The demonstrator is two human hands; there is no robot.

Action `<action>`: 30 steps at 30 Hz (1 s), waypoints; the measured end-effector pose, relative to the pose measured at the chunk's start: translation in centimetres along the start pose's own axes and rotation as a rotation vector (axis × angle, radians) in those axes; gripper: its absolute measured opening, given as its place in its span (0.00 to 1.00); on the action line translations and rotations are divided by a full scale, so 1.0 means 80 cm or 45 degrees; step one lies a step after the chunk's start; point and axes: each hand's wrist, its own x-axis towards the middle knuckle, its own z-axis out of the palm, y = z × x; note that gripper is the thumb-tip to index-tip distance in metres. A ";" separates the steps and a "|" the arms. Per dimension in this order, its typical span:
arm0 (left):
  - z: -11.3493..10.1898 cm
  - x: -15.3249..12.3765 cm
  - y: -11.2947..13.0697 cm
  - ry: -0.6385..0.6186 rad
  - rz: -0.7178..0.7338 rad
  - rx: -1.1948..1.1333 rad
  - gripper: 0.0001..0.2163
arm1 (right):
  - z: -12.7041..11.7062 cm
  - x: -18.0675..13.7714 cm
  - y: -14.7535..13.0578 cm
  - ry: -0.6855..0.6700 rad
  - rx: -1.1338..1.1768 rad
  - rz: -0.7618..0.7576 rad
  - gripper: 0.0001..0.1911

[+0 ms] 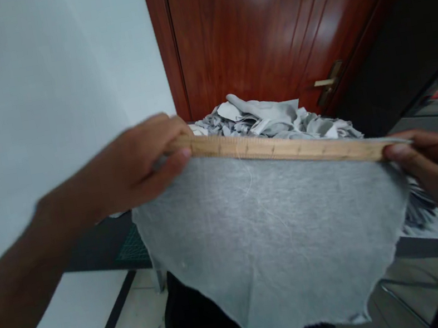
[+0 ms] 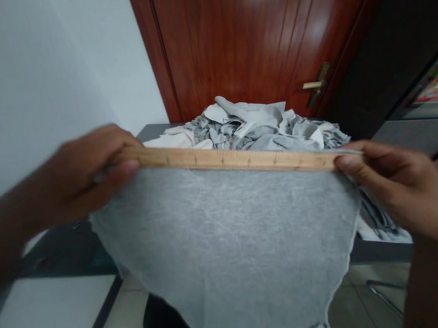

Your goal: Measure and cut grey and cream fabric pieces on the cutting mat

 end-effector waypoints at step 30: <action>0.354 -0.082 -0.116 -0.231 -0.548 -0.338 0.13 | 0.135 0.031 0.243 -0.287 -0.386 -0.097 0.18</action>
